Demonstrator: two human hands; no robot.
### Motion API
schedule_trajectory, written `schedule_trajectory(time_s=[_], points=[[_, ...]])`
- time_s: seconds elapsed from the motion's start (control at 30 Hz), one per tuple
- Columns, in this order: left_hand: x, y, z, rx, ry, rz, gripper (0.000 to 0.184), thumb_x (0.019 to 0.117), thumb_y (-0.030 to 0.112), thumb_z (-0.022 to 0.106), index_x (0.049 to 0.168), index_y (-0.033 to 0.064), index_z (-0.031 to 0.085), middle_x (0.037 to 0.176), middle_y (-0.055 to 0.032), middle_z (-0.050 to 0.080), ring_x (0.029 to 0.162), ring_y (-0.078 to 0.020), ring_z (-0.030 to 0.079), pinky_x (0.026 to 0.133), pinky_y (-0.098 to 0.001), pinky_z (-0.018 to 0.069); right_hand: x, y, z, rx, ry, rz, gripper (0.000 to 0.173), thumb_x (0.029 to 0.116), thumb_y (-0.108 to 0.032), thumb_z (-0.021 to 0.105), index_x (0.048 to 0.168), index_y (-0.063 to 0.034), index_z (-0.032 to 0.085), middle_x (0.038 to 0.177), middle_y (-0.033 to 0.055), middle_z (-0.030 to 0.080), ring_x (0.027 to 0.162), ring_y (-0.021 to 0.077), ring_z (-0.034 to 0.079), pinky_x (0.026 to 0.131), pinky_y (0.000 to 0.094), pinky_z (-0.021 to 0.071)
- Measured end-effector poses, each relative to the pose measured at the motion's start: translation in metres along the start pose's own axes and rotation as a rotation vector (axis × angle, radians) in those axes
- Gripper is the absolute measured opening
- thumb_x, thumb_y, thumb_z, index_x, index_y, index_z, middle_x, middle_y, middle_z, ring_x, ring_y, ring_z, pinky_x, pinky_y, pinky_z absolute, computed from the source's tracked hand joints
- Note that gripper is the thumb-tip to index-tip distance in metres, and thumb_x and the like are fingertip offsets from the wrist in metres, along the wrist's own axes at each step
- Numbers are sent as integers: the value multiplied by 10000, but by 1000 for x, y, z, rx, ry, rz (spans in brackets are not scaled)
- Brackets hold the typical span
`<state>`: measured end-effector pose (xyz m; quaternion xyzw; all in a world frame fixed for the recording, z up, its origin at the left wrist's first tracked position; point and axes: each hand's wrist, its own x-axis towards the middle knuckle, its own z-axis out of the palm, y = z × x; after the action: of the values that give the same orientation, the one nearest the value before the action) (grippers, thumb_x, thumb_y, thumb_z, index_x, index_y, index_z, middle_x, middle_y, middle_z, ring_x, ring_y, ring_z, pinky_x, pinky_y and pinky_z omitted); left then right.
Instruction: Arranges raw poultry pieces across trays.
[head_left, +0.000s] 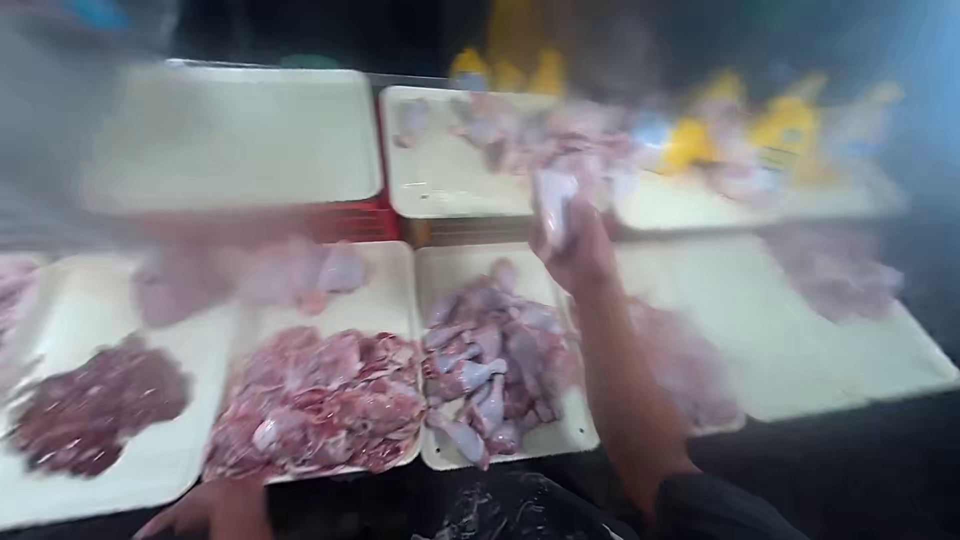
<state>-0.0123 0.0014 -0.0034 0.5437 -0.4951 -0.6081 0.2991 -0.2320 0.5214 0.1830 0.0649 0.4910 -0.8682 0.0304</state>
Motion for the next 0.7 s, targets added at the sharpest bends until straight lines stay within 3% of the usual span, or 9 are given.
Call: schedule_trajectory(time_s=[0.07,0.1,0.2,0.3,0.33,0.4,0.47,0.6,0.7], points=[[7,-2,19,-34,187,-18,701,1099,501,107,1515,2,370,1396,-249,542,1221,-327,569,937,-583,529,-5,43,19,-93,83,174,392,1036,-551,481,1237,-235,600,842,-4,647,603,101,601,517,278,531],[10,-1,25,-25,253,-11,752,1095,529,86,1489,-26,404,1391,-261,548,1233,-339,568,944,-586,517,-2,66,32,-115,69,250,384,1037,-529,497,1228,-216,612,821,10,649,592,109,597,512,287,530],[15,-3,28,18,329,-14,775,1092,539,98,1461,-52,436,1376,-277,555,1235,-354,570,946,-595,510,13,124,82,-70,37,359,380,1035,-445,559,1324,-199,574,987,52,675,755,154,640,631,336,552],[22,-8,23,43,360,-25,786,1083,567,116,1454,-42,448,1345,-278,572,1197,-366,586,915,-609,516,42,183,126,-259,-18,267,546,1056,-559,453,1493,-233,419,1180,106,655,879,216,669,722,402,577],[22,-8,24,63,363,-24,774,1089,555,120,1464,-42,438,1357,-278,567,1214,-362,582,928,-601,515,58,208,135,-460,-11,165,570,1078,-517,428,1516,-157,374,1191,158,659,866,249,696,710,429,603],[17,-6,25,67,362,-16,742,1101,521,138,1479,-57,410,1388,-286,545,1248,-360,564,960,-588,503,82,244,145,-892,-12,79,675,1043,-425,534,1537,-2,353,1404,261,559,1181,352,637,984,536,556],[23,-9,23,52,360,-4,734,1100,518,155,1472,-62,406,1377,-288,545,1236,-362,564,952,-591,502,74,251,162,-1142,-62,79,709,1006,-399,610,1524,23,373,1511,325,433,1351,482,494,1063,662,454],[37,-22,23,82,365,-24,785,1091,546,113,1449,-69,445,1341,-293,581,1208,-371,599,928,-597,525,70,207,181,-1332,-162,-413,366,1016,-222,564,1355,-109,642,1414,129,605,1276,292,605,1016,508,542],[28,-10,25,164,384,-43,775,1100,526,121,1455,-79,451,1379,-303,565,1258,-392,580,967,-600,508,141,140,185,-1549,17,-629,362,1016,-245,508,1337,-158,653,1349,129,643,1237,303,619,988,502,536]])
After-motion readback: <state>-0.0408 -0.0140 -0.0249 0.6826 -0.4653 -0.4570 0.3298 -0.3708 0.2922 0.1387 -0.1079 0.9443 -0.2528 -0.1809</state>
